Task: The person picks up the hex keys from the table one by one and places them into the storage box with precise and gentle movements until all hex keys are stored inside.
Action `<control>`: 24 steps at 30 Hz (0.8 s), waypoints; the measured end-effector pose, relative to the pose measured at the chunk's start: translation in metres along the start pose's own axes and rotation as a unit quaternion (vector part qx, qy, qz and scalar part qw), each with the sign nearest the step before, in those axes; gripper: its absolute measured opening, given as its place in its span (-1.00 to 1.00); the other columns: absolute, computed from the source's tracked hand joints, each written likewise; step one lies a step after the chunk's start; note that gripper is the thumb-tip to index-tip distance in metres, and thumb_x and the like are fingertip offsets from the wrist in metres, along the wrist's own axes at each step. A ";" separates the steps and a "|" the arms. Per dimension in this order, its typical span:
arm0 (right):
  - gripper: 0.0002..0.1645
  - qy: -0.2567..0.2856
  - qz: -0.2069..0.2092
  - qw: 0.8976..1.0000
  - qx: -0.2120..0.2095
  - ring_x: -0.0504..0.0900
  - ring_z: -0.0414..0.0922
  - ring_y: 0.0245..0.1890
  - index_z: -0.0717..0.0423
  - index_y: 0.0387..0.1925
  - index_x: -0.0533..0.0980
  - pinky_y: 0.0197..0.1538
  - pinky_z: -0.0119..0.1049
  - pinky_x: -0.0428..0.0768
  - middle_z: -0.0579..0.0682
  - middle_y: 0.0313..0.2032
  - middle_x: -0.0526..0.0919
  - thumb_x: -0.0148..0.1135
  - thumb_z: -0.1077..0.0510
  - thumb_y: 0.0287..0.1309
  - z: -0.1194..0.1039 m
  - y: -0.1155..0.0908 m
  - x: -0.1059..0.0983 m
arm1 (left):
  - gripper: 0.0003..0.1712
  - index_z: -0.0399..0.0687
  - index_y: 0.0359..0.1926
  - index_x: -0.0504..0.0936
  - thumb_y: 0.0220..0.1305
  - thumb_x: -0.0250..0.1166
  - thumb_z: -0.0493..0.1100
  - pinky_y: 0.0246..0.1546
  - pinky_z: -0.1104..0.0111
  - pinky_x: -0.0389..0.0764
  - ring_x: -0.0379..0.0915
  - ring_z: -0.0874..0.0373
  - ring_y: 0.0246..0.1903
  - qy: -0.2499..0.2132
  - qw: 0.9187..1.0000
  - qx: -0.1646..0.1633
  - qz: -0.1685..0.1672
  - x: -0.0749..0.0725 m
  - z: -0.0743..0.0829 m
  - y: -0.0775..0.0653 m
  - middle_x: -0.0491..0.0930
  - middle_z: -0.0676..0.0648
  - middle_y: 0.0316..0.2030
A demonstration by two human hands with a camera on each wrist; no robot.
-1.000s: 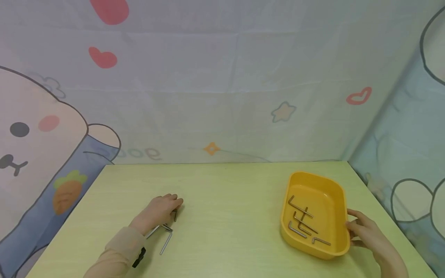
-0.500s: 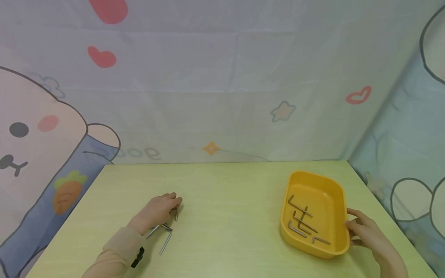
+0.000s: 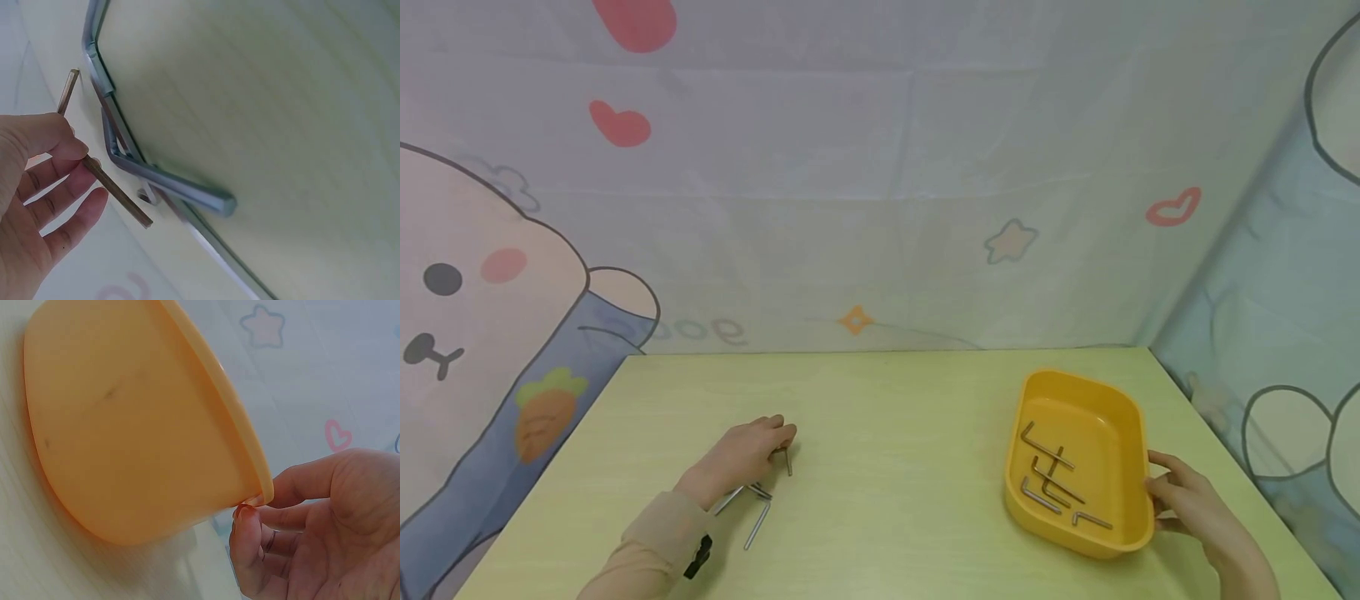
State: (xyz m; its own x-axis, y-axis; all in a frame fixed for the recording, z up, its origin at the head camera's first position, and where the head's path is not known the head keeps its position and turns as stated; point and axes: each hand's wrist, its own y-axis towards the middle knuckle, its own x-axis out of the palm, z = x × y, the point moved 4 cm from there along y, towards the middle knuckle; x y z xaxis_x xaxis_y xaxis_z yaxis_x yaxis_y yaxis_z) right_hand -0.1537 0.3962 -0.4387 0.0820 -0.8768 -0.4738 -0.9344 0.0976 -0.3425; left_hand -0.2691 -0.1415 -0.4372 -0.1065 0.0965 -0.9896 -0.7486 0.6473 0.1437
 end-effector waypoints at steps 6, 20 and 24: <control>-0.29 0.000 0.002 1.000 -0.002 0.56 -0.25 -0.41 0.46 0.40 -0.13 -0.28 -0.34 0.64 -0.06 -0.33 0.47 -0.21 0.13 0.43 0.002 0.000 0.000 | -0.67 0.02 -0.46 0.31 0.06 0.25 -0.46 -0.53 0.47 0.09 0.02 0.27 -0.54 0.005 1.000 0.012 0.010 -0.005 0.005 0.002 0.20 0.13 -0.54; -0.29 0.006 0.005 1.000 -0.001 0.56 -0.26 -0.42 0.46 0.39 -0.12 -0.29 -0.34 0.64 -0.07 -0.35 0.46 -0.19 0.14 0.41 0.003 0.000 0.000 | -0.63 0.02 -0.46 0.32 -0.02 0.25 -0.51 -0.56 0.50 0.08 0.03 0.28 -0.54 0.010 0.999 0.031 0.022 -0.014 0.019 0.010 0.26 0.14 -0.54; -0.29 0.004 0.005 1.000 -0.001 0.56 -0.26 -0.42 0.45 0.40 -0.12 -0.29 -0.33 0.64 -0.07 -0.35 0.47 -0.20 0.13 0.42 0.002 0.000 0.000 | -0.64 0.03 -0.45 0.36 -0.03 0.26 -0.51 -0.56 0.51 0.13 0.07 0.29 -0.53 0.011 0.999 0.033 0.020 -0.017 0.025 0.012 0.31 0.13 -0.53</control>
State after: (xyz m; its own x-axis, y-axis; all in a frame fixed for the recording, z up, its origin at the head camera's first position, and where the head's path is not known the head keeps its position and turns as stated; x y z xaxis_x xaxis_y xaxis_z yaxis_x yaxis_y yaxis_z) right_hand -0.1526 0.3971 -0.4403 0.0703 -0.8799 -0.4699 -0.9359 0.1047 -0.3362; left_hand -0.2603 -0.1166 -0.4183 -0.1505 0.1064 -0.9829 -0.6986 0.6920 0.1819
